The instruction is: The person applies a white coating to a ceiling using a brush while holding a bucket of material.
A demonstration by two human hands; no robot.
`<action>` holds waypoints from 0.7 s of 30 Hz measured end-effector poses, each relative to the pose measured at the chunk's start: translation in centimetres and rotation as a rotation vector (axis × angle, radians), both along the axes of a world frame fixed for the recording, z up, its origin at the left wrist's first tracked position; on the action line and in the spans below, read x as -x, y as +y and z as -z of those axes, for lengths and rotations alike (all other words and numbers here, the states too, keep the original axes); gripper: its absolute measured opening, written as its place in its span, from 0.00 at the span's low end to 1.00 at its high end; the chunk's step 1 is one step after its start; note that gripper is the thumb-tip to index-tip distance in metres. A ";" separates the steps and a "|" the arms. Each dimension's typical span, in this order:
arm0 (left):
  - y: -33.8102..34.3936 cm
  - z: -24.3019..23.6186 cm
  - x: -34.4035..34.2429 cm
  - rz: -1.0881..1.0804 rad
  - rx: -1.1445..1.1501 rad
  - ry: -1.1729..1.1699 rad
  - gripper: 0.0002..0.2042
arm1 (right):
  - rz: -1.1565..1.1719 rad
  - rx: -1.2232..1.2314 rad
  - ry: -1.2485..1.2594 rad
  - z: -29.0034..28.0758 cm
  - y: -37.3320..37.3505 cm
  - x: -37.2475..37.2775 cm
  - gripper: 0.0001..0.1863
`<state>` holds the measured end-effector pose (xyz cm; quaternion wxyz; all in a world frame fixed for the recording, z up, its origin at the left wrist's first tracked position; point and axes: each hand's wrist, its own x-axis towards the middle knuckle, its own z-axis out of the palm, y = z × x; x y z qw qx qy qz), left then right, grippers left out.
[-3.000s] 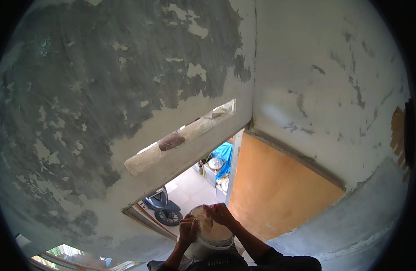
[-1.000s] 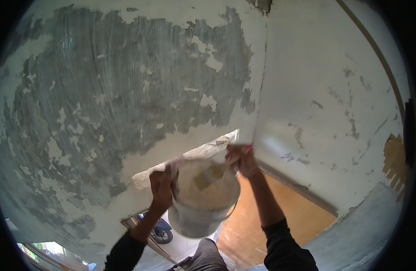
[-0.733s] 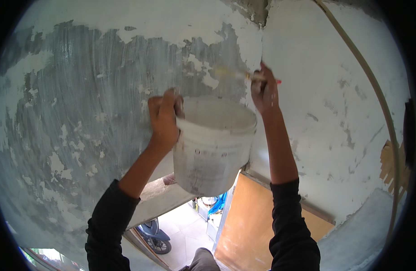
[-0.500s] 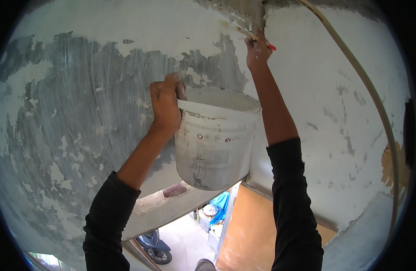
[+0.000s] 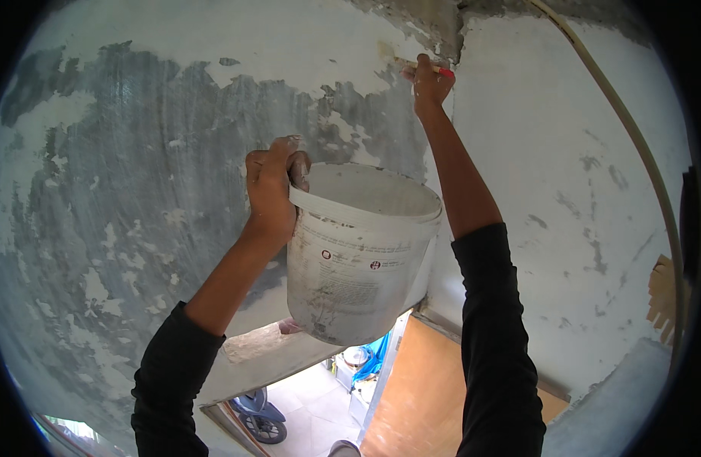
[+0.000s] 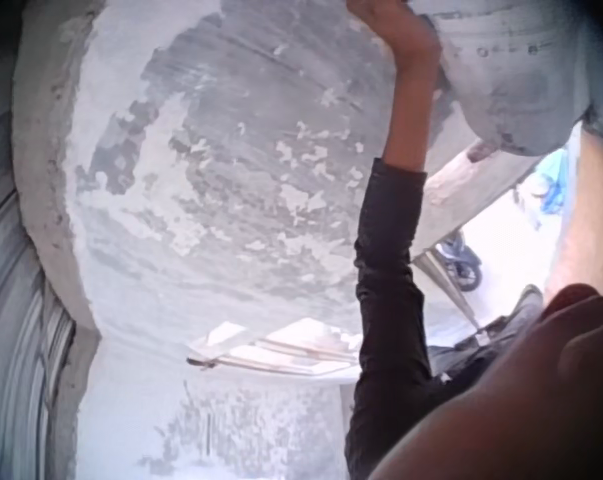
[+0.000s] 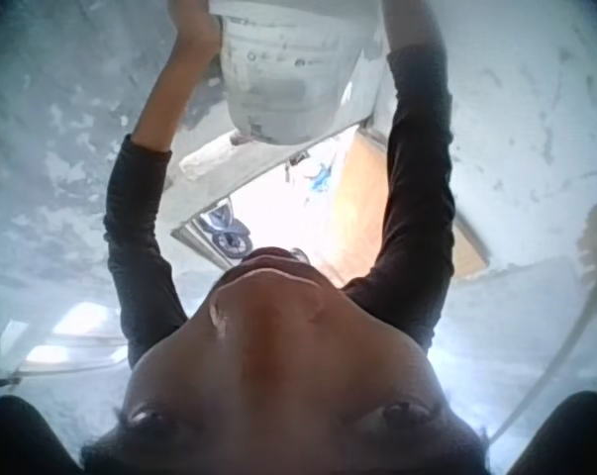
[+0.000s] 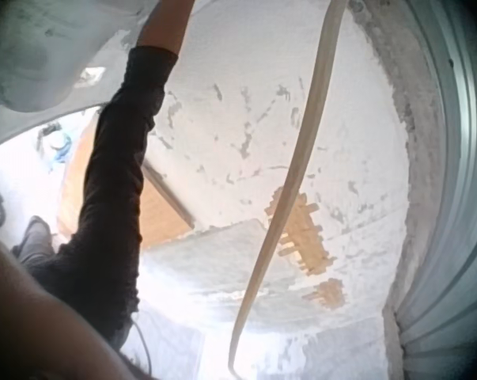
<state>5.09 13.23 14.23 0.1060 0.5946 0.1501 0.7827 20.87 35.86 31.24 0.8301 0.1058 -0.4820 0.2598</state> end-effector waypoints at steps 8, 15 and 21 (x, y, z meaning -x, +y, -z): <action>-0.6 0.8 -0.8 0.081 0.013 0.000 0.23 | 0.273 0.208 -0.035 0.5 -1.6 -3.4 0.14; -0.1 1.0 -1.3 0.027 0.051 0.071 0.23 | 0.113 -0.050 -0.132 -4.2 -1.1 -2.3 0.16; 1.4 1.7 -0.8 -0.156 -0.048 0.101 0.23 | 0.000 -0.096 0.044 -6.9 0.0 -2.0 0.13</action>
